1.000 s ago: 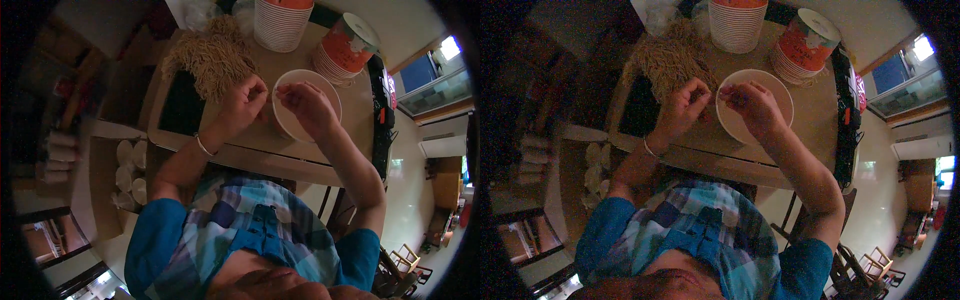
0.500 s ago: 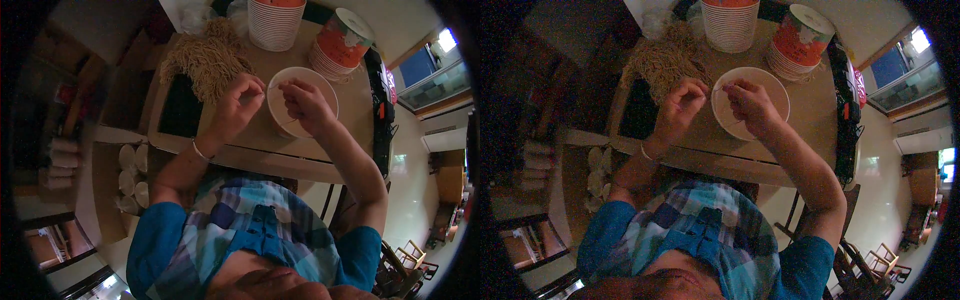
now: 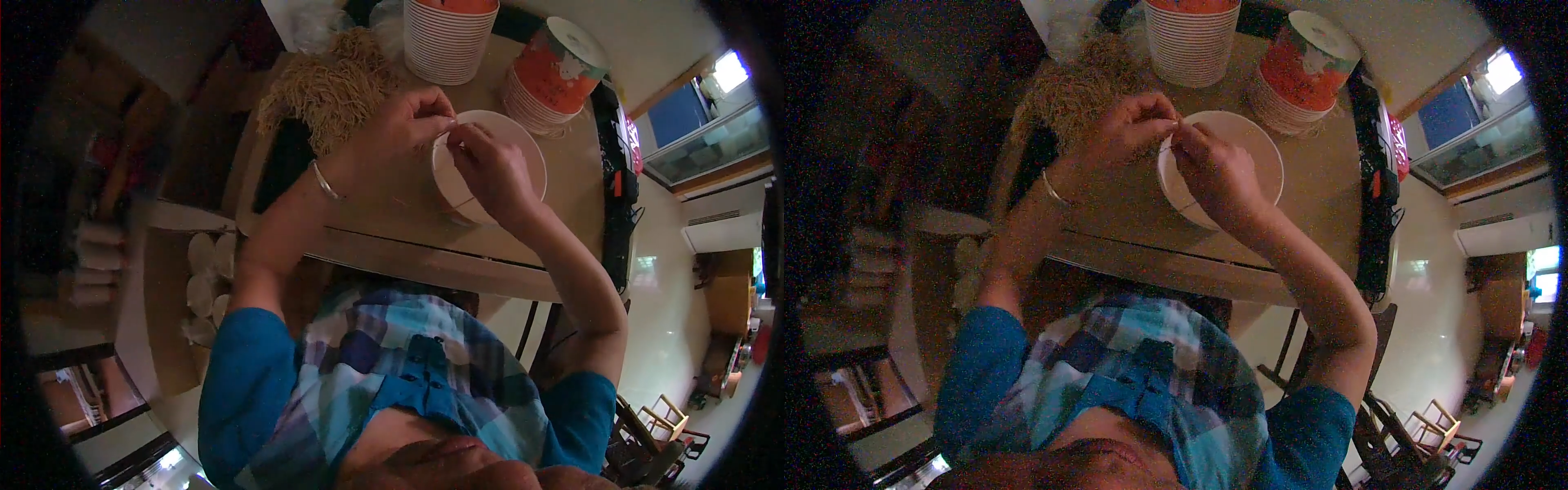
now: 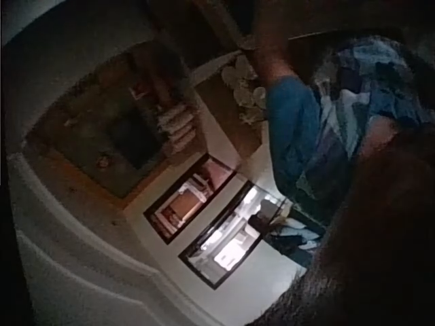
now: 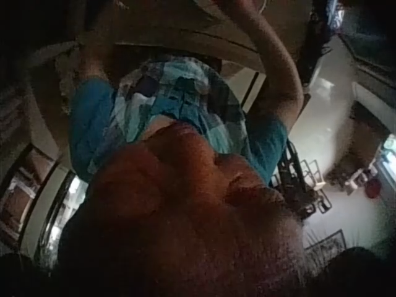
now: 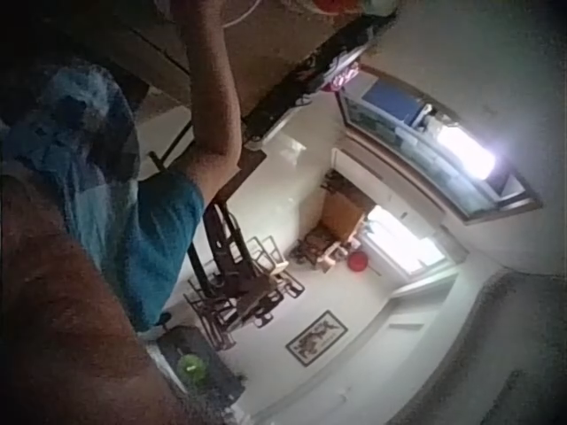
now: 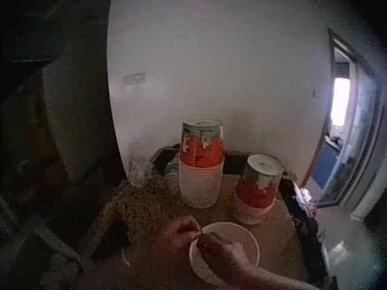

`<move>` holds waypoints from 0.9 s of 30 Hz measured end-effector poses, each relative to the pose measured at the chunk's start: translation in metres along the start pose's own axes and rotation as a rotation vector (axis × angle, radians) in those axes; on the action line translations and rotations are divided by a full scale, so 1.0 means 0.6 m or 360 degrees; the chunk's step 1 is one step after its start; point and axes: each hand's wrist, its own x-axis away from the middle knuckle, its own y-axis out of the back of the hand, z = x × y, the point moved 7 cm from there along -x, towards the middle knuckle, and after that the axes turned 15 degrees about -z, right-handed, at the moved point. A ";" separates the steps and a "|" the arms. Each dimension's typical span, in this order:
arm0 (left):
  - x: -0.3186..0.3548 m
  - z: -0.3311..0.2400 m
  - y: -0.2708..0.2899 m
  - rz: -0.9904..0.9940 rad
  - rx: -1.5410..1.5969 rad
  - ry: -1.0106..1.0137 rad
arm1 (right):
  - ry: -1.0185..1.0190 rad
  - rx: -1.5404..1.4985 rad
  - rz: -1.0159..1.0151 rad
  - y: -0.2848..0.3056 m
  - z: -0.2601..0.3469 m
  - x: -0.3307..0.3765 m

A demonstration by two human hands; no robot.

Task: Threading cord handles into paper buckets and stacking them.

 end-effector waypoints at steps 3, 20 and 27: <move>-0.023 0.001 -0.002 0.0101 -0.0039 -0.0076 | 0.0292 0.0271 0.0090 0.008 0.024 0.005; -0.075 -0.009 -0.040 0.0755 -0.0172 0.0025 | 0.0916 0.1255 0.0384 -0.021 0.048 0.000; -0.070 -0.021 -0.042 0.0745 -0.0208 0.0030 | 0.0084 0.0701 0.0480 -0.004 0.032 -0.022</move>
